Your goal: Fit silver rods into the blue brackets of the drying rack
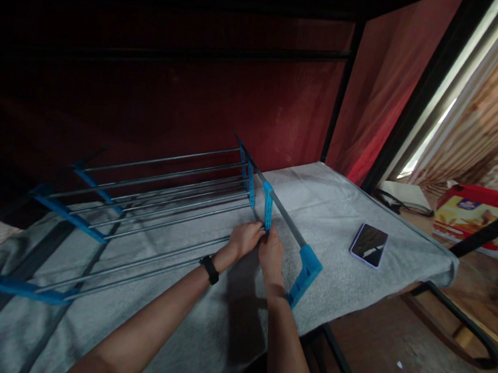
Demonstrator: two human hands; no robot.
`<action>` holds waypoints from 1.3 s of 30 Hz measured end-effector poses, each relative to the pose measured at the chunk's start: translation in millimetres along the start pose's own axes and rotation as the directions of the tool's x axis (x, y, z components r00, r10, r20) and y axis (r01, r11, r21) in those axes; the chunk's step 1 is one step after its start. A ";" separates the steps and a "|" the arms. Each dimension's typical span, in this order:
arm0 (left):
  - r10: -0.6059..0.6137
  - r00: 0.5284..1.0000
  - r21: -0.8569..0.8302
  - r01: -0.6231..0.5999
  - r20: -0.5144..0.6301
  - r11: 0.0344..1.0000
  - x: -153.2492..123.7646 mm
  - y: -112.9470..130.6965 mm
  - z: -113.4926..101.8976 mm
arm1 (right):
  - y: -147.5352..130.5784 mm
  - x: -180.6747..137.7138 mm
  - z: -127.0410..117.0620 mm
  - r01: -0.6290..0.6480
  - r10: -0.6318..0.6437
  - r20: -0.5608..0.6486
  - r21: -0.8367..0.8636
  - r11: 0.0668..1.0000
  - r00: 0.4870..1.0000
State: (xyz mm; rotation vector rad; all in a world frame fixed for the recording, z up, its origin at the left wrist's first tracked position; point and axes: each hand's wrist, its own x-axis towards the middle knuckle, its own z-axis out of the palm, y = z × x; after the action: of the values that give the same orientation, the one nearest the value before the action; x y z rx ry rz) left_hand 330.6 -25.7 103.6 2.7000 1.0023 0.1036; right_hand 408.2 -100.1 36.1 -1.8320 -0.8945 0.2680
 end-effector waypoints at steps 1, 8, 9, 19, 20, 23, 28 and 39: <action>-0.006 1.000 -0.008 0.006 0.004 1.000 0.7 -0.4 0.4 | 0.1 0.0 0.2 0.003 -0.003 0.001 0.003 1.000 1.000; -0.030 0.999 -0.078 0.033 0.036 0.996 5.4 -2.6 1.9 | 1.1 -0.2 1.6 0.010 -0.010 0.003 -0.010 1.000 1.000; -0.028 0.999 -0.092 0.031 0.035 0.995 6.2 -3.2 2.4 | 0.9 -0.5 1.7 0.011 -0.011 0.000 -0.016 1.000 1.000; -0.022 0.999 -0.163 0.028 0.038 0.986 10.1 -3.2 1.2 | -2.2 -2.3 2.4 0.010 -0.010 -0.002 -0.039 0.999 1.000; -0.022 0.999 -0.166 0.028 0.041 0.986 10.1 -3.0 0.7 | -2.2 -2.1 2.3 0.010 -0.010 0.002 -0.040 0.999 1.000; -0.006 0.999 -0.182 0.014 0.045 0.983 10.5 -3.4 0.3 | -1.8 -1.6 1.7 0.019 -0.019 0.010 -0.041 0.999 1.000; -0.002 0.998 -0.192 0.014 0.064 0.981 12.7 -5.1 1.5 | -2.1 -0.9 -0.4 -0.001 0.002 0.019 -0.070 0.998 1.000; -0.007 0.996 -0.144 0.020 0.089 0.989 17.2 -3.6 2.2 | -6.3 -5.3 -2.2 -0.009 0.012 0.015 -0.197 0.980 1.000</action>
State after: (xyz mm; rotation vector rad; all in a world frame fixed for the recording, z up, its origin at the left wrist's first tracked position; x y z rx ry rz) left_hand 341.7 -12.3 100.1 2.5429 0.9494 0.0519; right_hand 402.9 -104.0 41.4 -2.0203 -0.9507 0.2070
